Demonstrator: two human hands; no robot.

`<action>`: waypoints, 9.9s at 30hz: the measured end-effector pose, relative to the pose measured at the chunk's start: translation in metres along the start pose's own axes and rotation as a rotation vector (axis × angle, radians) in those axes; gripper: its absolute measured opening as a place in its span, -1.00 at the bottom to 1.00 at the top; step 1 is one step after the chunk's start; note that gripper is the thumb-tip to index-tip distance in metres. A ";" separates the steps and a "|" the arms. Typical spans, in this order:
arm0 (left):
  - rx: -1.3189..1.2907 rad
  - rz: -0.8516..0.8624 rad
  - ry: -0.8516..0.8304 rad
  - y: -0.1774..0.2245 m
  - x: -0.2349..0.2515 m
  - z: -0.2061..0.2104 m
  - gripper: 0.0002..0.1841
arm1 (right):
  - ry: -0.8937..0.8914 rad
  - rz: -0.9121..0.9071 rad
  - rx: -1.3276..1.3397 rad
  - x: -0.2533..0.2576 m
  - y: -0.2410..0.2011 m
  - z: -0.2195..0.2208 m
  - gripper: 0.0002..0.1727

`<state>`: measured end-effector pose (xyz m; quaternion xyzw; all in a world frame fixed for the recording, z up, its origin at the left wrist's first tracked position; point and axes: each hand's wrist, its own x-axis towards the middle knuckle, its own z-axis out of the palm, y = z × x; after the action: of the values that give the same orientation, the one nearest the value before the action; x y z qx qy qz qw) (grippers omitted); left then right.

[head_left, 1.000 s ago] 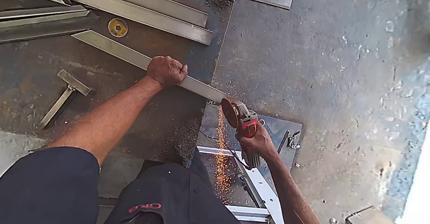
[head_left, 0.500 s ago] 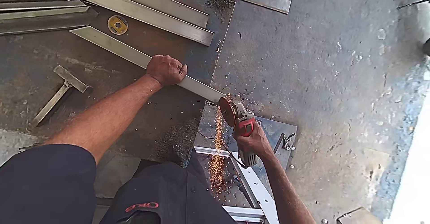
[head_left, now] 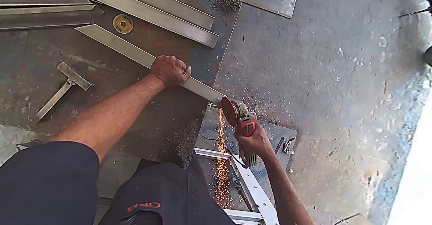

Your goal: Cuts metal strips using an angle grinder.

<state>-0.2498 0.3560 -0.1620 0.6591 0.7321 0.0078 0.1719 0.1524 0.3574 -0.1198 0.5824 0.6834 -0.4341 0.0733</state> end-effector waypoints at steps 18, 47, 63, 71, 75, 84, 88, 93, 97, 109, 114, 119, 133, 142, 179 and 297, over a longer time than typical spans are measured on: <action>-0.003 -0.020 -0.040 0.002 0.001 -0.002 -0.38 | -0.001 -0.011 -0.024 0.009 -0.008 -0.006 -0.09; -0.003 0.000 -0.023 0.000 0.001 0.000 -0.39 | -0.004 -0.031 -0.013 0.016 -0.014 -0.006 -0.07; -0.003 -0.007 -0.040 0.000 0.001 -0.001 -0.40 | -0.011 -0.041 -0.006 0.024 -0.020 -0.007 -0.08; 0.000 -0.014 -0.063 0.001 0.001 -0.003 -0.40 | -0.013 -0.047 -0.035 0.029 -0.024 -0.010 -0.09; -0.005 -0.007 -0.056 0.001 0.001 -0.003 -0.41 | -0.030 -0.012 -0.032 0.029 -0.027 -0.012 -0.09; -0.004 -0.007 -0.063 0.002 0.001 -0.004 -0.40 | -0.044 -0.009 -0.026 0.029 -0.025 -0.012 -0.12; 0.000 -0.001 -0.061 0.002 0.001 -0.004 -0.39 | -0.043 -0.008 -0.037 0.029 -0.028 -0.013 -0.14; -0.007 -0.001 -0.046 0.000 0.001 -0.002 -0.39 | -0.052 0.001 -0.025 0.032 -0.031 -0.013 -0.14; -0.009 0.003 -0.021 -0.001 0.000 0.000 -0.38 | -0.047 -0.002 -0.033 0.035 -0.026 -0.011 -0.15; -0.010 -0.002 -0.055 0.000 0.001 -0.002 -0.36 | -0.058 0.005 -0.033 0.033 -0.029 -0.012 -0.17; -0.013 0.013 -0.031 -0.001 0.002 -0.001 -0.36 | -0.064 0.011 -0.047 0.033 -0.033 -0.015 -0.17; -0.020 0.020 -0.017 -0.002 0.001 0.000 -0.36 | -0.074 -0.001 -0.074 0.036 -0.039 -0.017 -0.15; -0.004 0.087 0.137 -0.006 -0.003 0.011 -0.37 | 0.235 0.124 0.490 -0.041 -0.001 0.033 -0.17; -0.102 0.189 0.449 -0.017 -0.011 0.019 -0.33 | 0.458 0.387 0.551 -0.148 -0.007 0.104 -0.22; -0.057 0.121 -0.316 -0.037 -0.175 -0.037 -0.36 | 0.710 0.321 1.085 -0.295 -0.016 0.224 -0.35; -0.312 0.151 0.000 0.020 -0.028 0.024 -0.60 | 0.351 0.274 0.385 0.079 -0.107 0.007 -0.21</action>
<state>-0.2225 0.3264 -0.1734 0.6775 0.6705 0.1341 0.2711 0.0328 0.4166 -0.1171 0.7387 0.5057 -0.4344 -0.0996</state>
